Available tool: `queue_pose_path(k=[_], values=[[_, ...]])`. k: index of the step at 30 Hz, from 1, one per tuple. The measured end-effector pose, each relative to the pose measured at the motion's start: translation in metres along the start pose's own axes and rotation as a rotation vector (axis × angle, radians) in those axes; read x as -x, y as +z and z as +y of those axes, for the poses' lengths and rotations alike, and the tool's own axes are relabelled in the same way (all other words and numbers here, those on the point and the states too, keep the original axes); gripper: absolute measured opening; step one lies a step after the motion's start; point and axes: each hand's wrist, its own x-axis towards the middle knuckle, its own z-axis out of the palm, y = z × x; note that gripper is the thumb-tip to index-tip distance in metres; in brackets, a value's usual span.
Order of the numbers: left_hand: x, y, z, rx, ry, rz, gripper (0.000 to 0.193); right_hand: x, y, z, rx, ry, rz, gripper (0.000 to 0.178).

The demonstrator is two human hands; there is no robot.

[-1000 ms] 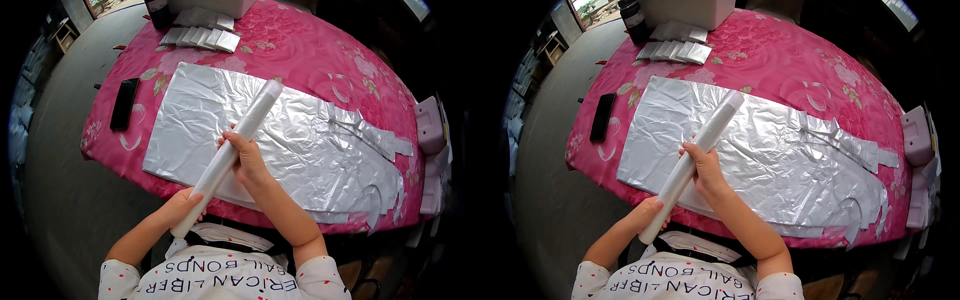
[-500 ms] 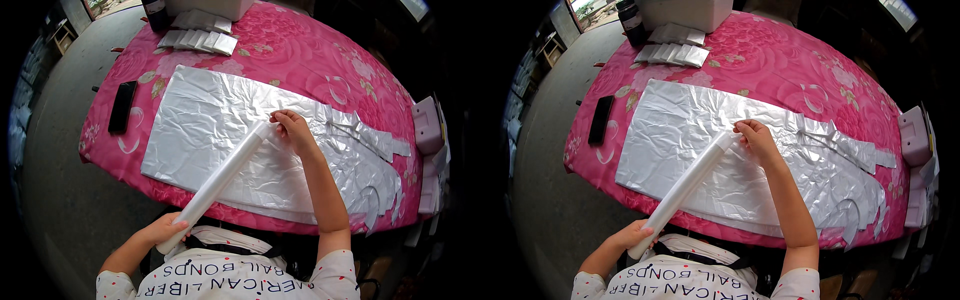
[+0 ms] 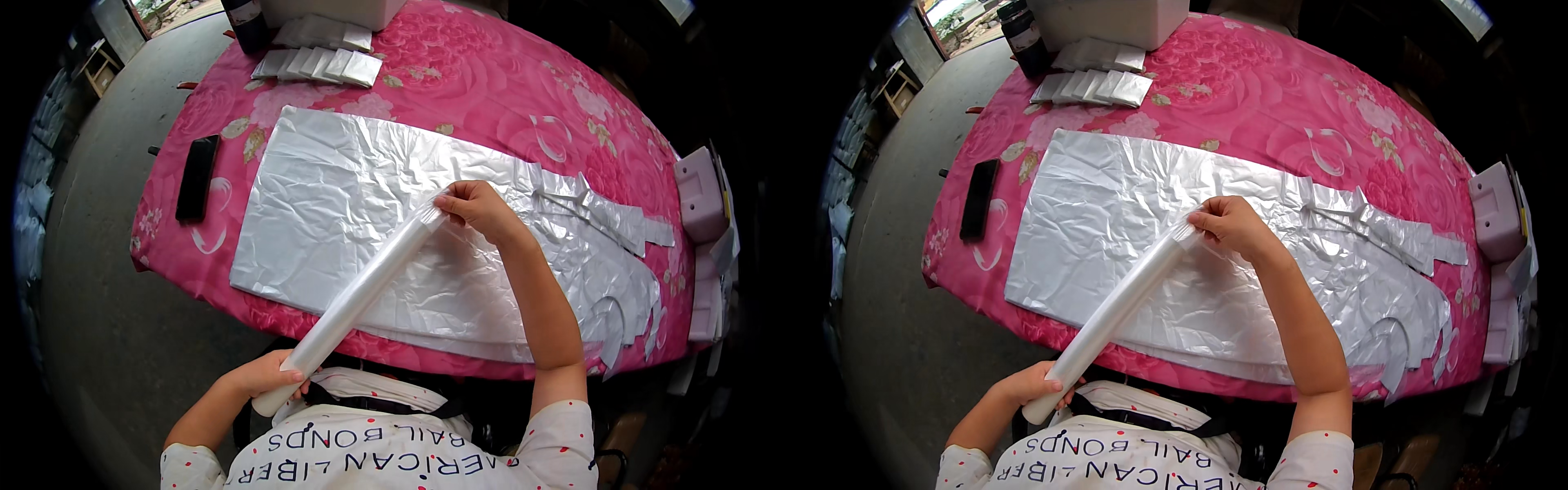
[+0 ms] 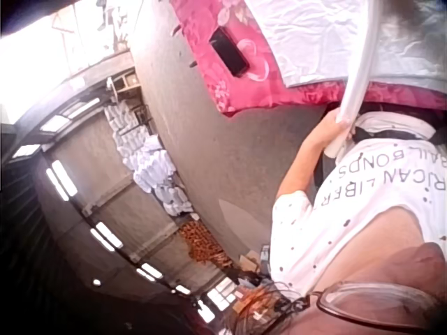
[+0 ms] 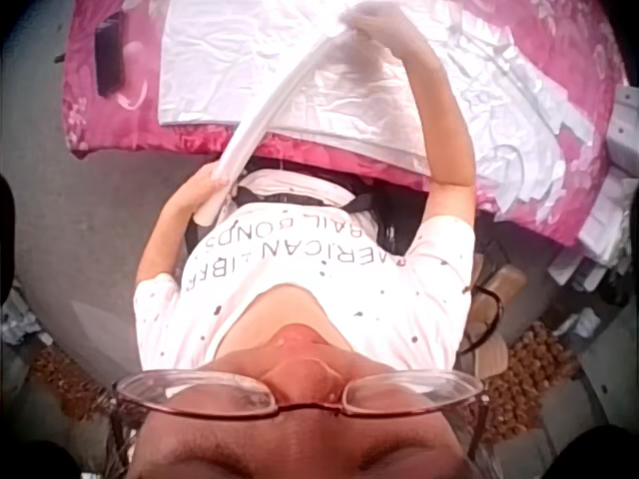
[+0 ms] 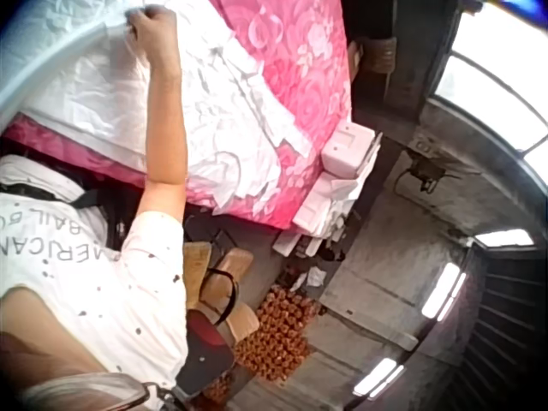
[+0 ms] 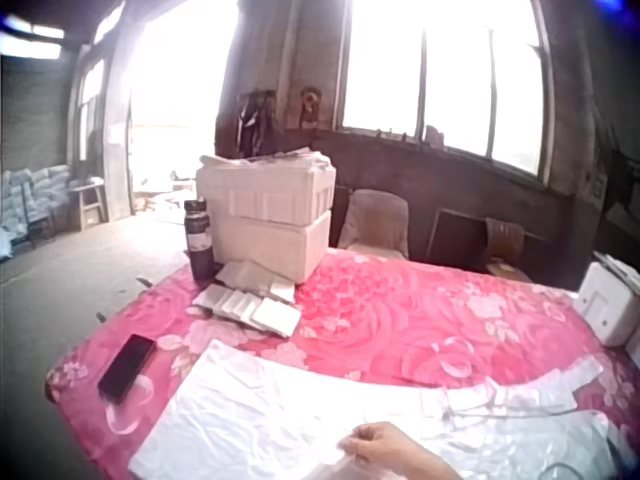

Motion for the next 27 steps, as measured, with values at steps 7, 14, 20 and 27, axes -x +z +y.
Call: queue_pose_path(k=[7, 14, 20, 27], values=[[0.044, -0.031, -0.015, -0.088, -0.171, 0.012, 0.058, 0.010, -0.120, 0.024, 0.347, -0.043, 0.517, 0.018], [0.062, -0.041, 0.014, -0.475, -0.149, 0.012, 0.053, 0.014, -0.155, 0.036, 0.200, -0.086, 0.462, 0.015], [-0.003, 0.007, 0.123, -1.402, 0.265, 0.198, 0.050, -0.012, -0.080, 0.011, 0.255, -0.139, 0.299, 0.018], [-0.087, 0.033, 0.143, -1.709, 1.118, 0.349, 0.045, -0.042, -0.051, -0.003, 0.367, -0.093, 0.148, 0.017]])
